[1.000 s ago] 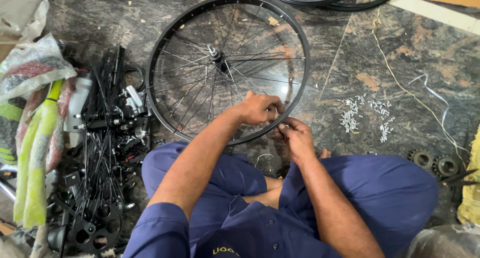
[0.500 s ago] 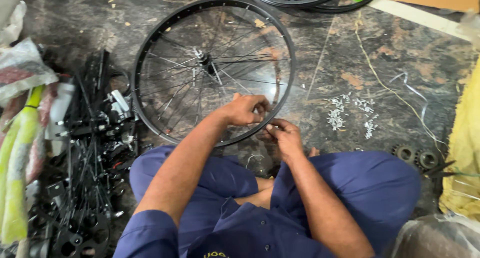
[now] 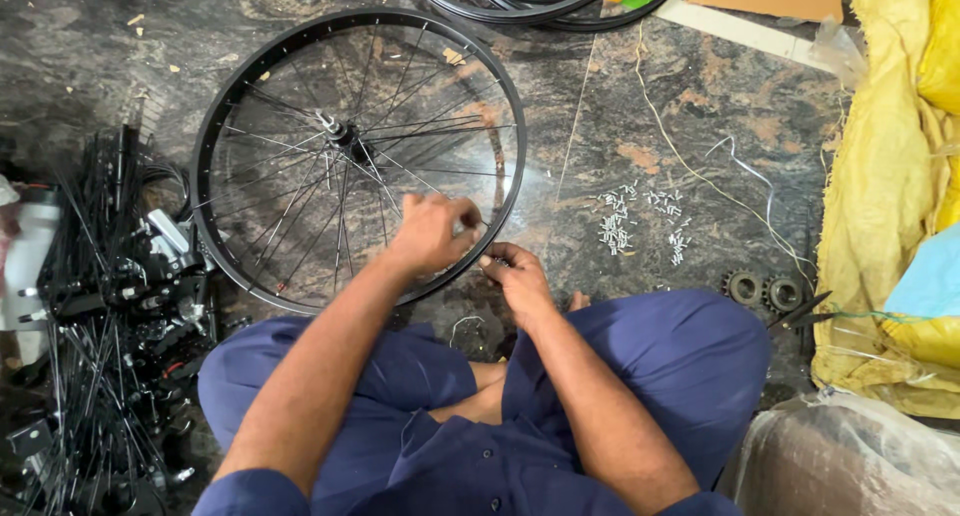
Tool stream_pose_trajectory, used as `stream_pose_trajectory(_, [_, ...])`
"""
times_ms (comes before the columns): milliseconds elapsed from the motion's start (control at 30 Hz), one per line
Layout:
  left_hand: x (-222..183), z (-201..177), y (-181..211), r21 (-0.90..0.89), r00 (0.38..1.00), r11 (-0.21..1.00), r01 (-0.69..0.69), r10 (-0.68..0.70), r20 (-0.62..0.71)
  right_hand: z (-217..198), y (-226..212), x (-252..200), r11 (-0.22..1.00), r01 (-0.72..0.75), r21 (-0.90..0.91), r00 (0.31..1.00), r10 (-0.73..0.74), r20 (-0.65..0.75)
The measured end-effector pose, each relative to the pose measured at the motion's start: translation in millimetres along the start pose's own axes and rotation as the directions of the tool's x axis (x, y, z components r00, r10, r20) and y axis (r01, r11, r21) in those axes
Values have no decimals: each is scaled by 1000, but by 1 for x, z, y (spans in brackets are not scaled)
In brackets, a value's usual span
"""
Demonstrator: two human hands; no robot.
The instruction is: The person threads bicycle spokes through a hub and into a rim, then uses a tool to tighten and adjust the spokes while seated on the floor.
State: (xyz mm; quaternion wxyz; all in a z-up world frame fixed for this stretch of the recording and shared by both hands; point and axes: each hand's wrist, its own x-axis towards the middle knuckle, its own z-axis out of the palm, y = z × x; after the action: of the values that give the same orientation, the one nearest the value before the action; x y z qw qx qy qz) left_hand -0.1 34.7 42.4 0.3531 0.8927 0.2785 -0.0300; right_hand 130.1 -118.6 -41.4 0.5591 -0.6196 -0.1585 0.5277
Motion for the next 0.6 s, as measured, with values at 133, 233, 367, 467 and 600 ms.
stream_pose_trajectory(133, [-27, 20, 2, 3, 625, 995, 95, -57, -779, -2, 3, -1, 999, 29, 28, 1000, -29, 2])
stream_pose_trajectory(233, [-40, 25, -4, -188, 528, 941, 280, -314, -789, -4, 7, 2, 994, 48, 94, 998, -52, 44])
stream_pose_trajectory(367, [-48, 17, -10, -492, 615, 702, 514, -702, -359, -6, 12, 3, 996, 71, 53, 997, -72, 22])
stream_pose_trajectory(467, [-46, 17, -22, -593, 661, 667, 451, -696, -280, -8, 7, 4, 996, 23, 84, 998, -28, 61])
stream_pose_trajectory(600, [-53, 30, -43, -534, 713, 726, 433, -638, -290, -7, -5, 6, 987, 86, 138, 996, -89, 17])
